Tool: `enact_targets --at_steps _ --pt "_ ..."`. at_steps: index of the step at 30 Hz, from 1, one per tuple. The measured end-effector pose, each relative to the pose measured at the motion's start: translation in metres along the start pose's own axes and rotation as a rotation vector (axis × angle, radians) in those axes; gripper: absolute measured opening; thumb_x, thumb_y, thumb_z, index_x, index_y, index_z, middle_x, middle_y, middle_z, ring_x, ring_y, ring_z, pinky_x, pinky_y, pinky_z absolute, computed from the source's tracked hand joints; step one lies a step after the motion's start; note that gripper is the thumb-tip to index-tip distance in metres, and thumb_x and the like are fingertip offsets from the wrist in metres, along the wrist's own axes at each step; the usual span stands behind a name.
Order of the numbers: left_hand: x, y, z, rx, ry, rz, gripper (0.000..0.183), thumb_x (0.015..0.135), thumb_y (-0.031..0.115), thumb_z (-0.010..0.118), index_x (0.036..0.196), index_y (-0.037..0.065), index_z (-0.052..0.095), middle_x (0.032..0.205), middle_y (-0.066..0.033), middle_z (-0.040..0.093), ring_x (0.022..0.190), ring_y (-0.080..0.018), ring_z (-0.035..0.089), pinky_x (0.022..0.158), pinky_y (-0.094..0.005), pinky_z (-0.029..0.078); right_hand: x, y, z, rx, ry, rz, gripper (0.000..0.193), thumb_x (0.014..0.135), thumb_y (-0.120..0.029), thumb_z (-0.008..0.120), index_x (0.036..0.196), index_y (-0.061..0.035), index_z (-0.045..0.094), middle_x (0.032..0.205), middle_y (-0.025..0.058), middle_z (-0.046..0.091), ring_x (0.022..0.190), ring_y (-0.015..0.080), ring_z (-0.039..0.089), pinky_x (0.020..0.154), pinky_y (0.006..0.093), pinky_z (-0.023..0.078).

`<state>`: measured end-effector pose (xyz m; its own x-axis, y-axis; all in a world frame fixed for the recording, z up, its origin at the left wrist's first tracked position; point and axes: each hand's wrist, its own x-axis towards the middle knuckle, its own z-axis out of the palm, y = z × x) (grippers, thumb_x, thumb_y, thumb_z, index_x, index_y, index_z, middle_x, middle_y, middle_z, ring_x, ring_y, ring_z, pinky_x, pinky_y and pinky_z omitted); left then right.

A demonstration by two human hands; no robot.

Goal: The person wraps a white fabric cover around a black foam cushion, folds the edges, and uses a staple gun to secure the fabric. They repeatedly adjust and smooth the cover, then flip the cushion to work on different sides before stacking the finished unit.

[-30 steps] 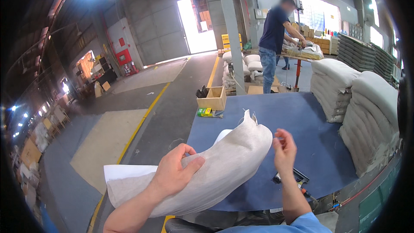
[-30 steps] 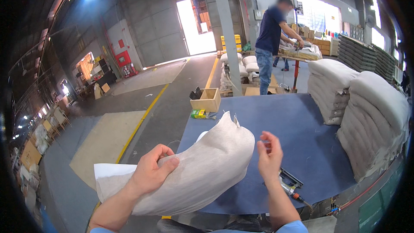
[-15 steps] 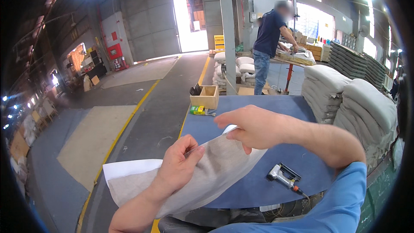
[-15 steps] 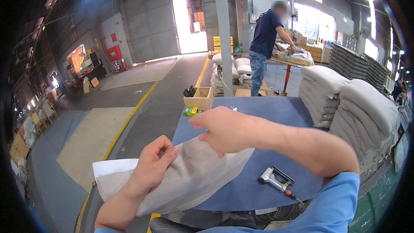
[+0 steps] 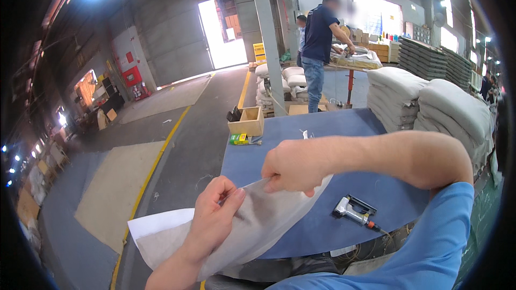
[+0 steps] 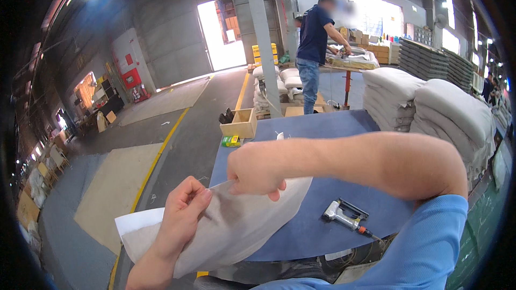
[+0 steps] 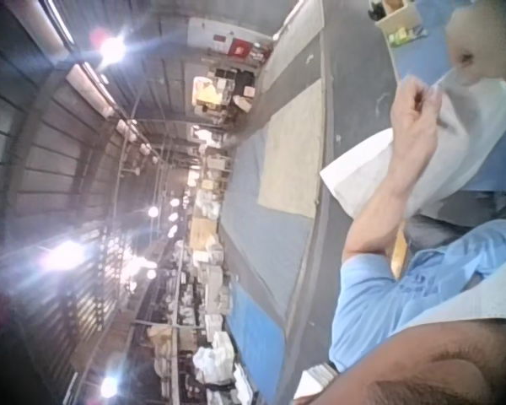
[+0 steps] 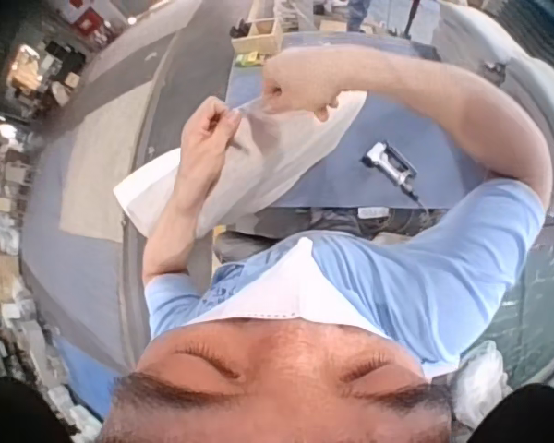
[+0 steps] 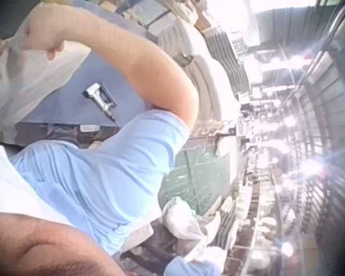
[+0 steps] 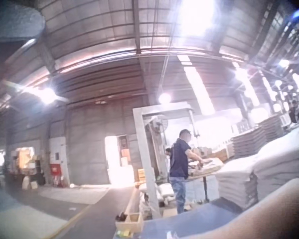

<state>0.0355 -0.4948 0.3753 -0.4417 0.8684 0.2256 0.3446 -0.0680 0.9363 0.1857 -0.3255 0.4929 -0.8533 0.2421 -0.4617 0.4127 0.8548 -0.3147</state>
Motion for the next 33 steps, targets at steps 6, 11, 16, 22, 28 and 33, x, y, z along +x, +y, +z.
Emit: enact_targets --at_steps 6,11,16,22,28,33 --pt "-0.013 0.009 0.001 -0.095 -0.176 -0.246 0.018 0.11 0.022 0.058 0.102 0.006 0.058 0.094 0.0027 0.054 0.086 -0.0074 0.046 0.079 -0.026 0.043 0.014 0.048 0.111 -0.117 0.872 -0.535 0.018 0.098 -0.028 0.068 0.094 -0.0105 0.063 0.085 0.0089 0.064 0.069 0.0299 0.069 0.052 0.0433 0.052" --pt "0.011 0.024 0.011 0.068 -0.551 -0.283 0.034 0.115 0.039 0.046 0.12 0.006 0.055 0.108 -0.0002 0.055 0.096 -0.0082 0.047 0.089 -0.0267 0.044 0.009 0.054 0.158 -0.05 1.226 -0.69 0.021 0.094 -0.028 0.073 0.089 -0.0149 0.057 0.084 0.0013 0.052 0.057 0.0184 0.059 0.045 0.0334 0.047" --pt "0.042 0.036 0.054 0.33 -0.717 -0.277 0.035 0.112 0.038 0.054 0.123 0.005 0.051 0.105 -0.002 0.054 0.092 -0.0099 0.049 0.084 -0.0281 0.046 0.002 0.058 0.172 -0.013 1.368 -0.857 0.018 0.086 -0.022 0.074 0.091 -0.015 0.058 0.084 -0.0002 0.045 0.056 0.0096 0.056 0.043 0.0279 0.041" --pt "0.052 0.008 0.091 0.309 -0.806 -0.199 0.038 0.106 0.024 0.063 0.132 0.002 0.047 0.116 -0.0078 0.058 0.103 -0.0142 0.055 0.091 -0.0327 0.049 -0.015 0.074 0.188 -0.013 1.301 -0.867 0.014 0.083 -0.017 0.071 0.095 -0.012 0.064 0.085 0.0032 0.055 0.06 0.0172 0.063 0.049 0.0339 0.048" --pt "0.055 -0.005 0.124 -0.071 -0.801 -0.343 0.064 0.098 0.011 0.067 0.154 0.001 0.037 0.145 -0.0118 0.054 0.138 -0.0195 0.051 0.116 -0.0365 0.041 -0.014 0.072 0.185 0.103 1.42 -0.926 0.019 0.085 -0.021 0.069 0.08 -0.0151 0.052 0.077 0.0013 0.044 0.047 0.0143 0.054 0.038 0.0347 0.042" --pt "0.046 0.004 0.143 -0.433 -0.636 -0.609 0.06 0.097 0.006 0.071 0.15 0.004 0.043 0.141 -0.0085 0.057 0.132 -0.0174 0.055 0.113 -0.036 0.045 -0.012 0.061 0.184 0.209 1.259 -0.861 0.016 0.087 -0.025 0.067 0.084 -0.0132 0.057 0.08 0.0037 0.053 0.05 0.0205 0.058 0.042 0.0371 0.047"
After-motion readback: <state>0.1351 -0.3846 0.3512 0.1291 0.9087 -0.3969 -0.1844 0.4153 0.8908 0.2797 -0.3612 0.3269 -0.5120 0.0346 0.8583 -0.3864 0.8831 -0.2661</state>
